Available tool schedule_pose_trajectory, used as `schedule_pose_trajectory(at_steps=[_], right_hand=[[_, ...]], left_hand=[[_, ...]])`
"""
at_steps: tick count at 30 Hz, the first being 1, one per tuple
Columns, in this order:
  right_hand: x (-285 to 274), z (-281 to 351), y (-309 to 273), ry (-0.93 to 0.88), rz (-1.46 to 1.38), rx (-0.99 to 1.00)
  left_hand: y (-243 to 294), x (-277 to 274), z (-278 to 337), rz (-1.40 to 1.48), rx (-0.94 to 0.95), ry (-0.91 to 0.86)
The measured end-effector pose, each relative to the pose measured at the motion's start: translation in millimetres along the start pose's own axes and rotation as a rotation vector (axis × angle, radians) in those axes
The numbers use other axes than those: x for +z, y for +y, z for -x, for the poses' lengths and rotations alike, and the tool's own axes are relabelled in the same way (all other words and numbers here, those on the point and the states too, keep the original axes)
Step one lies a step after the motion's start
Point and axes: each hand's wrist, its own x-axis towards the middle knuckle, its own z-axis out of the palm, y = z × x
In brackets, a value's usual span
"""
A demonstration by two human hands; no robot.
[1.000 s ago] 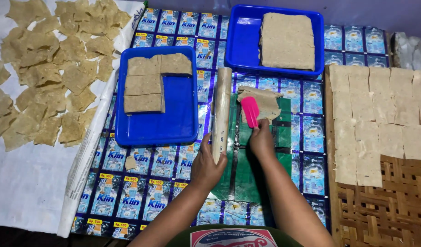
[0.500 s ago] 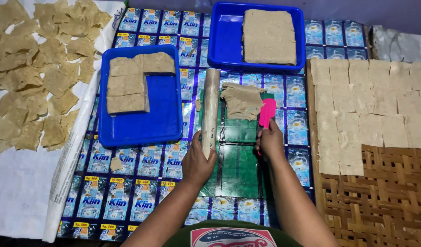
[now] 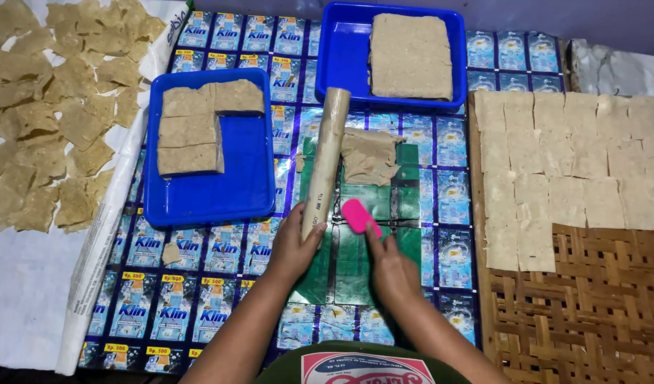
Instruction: The recorder rolls dough into a thin layer on a plastic sheet and cuts it into square shapes.
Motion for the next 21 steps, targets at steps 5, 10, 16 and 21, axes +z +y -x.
schedule_pose_trajectory(at_steps=[5,10,16,21], right_hand=[[-13,25,1,0.393,0.093,-0.345],[-98,-21,37,0.931,0.197,-0.485],[-107,-141,97,0.897,0.453,-0.557],[-135,-218,109,0.934,0.403,-0.526]], left_hand=[[20,-35,-16,-0.275,0.244,0.005],[33,-47,-52,-0.582,0.509,-0.148],[59,-34,-111,-0.65,0.685,-0.229],[73,-23,-175,-0.692,0.733,-0.186]])
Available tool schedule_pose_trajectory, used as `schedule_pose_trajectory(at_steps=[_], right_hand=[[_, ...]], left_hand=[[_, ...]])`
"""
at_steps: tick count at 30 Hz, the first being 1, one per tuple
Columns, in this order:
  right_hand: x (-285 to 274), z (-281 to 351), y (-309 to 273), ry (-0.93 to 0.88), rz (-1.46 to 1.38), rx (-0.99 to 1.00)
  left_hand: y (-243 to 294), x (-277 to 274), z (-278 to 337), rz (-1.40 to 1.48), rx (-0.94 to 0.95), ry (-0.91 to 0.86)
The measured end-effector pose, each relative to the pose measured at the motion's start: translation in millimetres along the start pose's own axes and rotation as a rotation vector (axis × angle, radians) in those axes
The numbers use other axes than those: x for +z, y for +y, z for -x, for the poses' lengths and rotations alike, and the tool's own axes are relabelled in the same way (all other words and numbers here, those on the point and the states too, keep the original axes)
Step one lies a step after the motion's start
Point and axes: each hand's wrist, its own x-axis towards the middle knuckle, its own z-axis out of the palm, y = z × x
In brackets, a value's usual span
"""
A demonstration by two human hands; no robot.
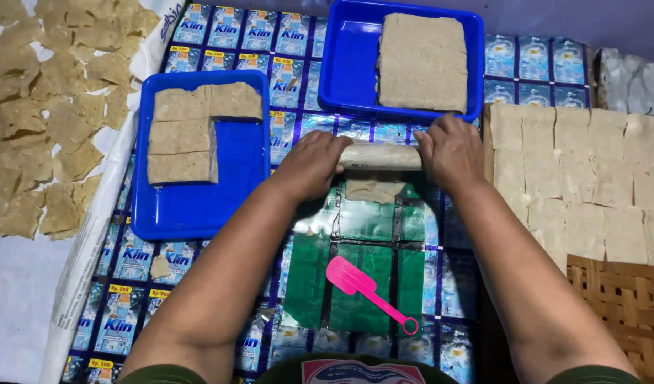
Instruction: The recorder rolls dough into a thin layer on a plastic sheet and cuts it into square shapes.
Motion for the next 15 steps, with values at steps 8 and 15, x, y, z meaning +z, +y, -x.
schedule_pose_trajectory(at_steps=[8,15], right_hand=[[35,8,-2,-0.232,0.035,0.132],[34,11,-9,-0.261,0.067,0.146]], left_hand=[[-16,18,-23,0.013,-0.082,-0.009],[-12,62,-26,-0.079,-0.231,0.289]])
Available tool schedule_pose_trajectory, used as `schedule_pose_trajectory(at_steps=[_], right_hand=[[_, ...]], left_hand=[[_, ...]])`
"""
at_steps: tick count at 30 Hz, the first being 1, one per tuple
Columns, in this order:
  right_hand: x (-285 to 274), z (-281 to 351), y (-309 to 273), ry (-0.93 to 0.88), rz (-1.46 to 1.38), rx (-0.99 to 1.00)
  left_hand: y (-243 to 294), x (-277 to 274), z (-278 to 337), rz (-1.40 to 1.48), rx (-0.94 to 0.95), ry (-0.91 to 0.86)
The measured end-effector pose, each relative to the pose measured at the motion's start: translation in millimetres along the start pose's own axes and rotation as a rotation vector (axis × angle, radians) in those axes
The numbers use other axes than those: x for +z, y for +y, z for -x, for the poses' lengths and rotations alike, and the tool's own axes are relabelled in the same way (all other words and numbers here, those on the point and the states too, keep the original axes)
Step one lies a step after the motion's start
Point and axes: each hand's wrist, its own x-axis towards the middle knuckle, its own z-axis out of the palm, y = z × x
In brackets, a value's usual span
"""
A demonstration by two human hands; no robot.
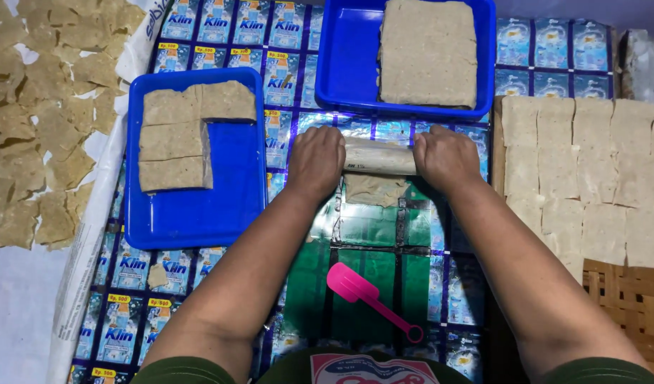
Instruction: The recorder rolls dough into a thin layer on a plastic sheet and cuts it into square shapes.
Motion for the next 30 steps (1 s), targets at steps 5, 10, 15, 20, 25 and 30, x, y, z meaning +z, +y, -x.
schedule_pose_trajectory(at_steps=[5,10,15,20,25,30], right_hand=[[-2,9,-5,-0.088,-0.028,0.002],[-5,15,-10,-0.136,-0.04,0.008],[-10,25,-16,-0.214,-0.051,0.059],[-9,31,-19,-0.254,-0.066,0.099],[-42,33,-38,-0.147,-0.184,0.099],[-49,41,-42,-0.299,-0.227,0.133]], left_hand=[[0,10,15,0.024,-0.033,0.037],[6,10,27,0.032,-0.068,0.022],[7,11,34,0.028,-0.1,-0.01],[8,11,35,0.042,-0.141,-0.059],[22,-12,32,-0.046,-0.153,0.008],[40,-46,38,-0.019,-0.147,-0.225]])
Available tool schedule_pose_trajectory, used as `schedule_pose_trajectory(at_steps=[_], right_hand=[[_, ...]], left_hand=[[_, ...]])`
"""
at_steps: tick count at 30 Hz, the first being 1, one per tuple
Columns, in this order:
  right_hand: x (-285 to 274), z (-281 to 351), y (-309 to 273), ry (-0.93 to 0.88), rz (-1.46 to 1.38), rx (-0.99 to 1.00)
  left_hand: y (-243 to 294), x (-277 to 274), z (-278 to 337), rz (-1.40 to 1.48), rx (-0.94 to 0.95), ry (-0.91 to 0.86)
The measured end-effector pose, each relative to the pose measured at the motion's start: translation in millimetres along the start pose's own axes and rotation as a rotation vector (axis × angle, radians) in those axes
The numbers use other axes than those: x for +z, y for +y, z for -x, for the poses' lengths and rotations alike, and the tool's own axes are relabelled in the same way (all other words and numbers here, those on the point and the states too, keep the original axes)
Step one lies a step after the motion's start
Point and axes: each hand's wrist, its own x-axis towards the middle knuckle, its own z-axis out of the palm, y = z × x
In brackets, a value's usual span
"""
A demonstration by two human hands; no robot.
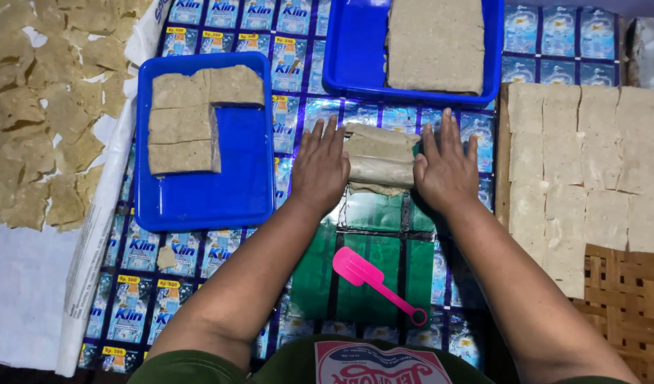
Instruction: The recorder rolls dough into a thin layer on a plastic sheet and cuts it into square shapes.
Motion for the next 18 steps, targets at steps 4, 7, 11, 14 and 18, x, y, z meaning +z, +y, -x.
schedule_pose_trajectory(at_steps=[4,7,11,14,18], right_hand=[[6,18,-3,0.043,-0.019,-0.031],[11,33,-5,0.073,0.015,-0.058],[16,46,-3,0.077,0.043,-0.087],[23,40,8,-0.048,0.057,-0.049],[31,-6,32,-0.215,0.012,0.119]], left_hand=[[-2,0,24,-0.02,0.028,-0.025],[-1,0,42,0.015,0.023,-0.053],[-4,9,57,-0.011,0.032,-0.052],[-12,29,44,-0.075,0.03,0.037],[-3,4,-13,-0.065,-0.108,0.059]])
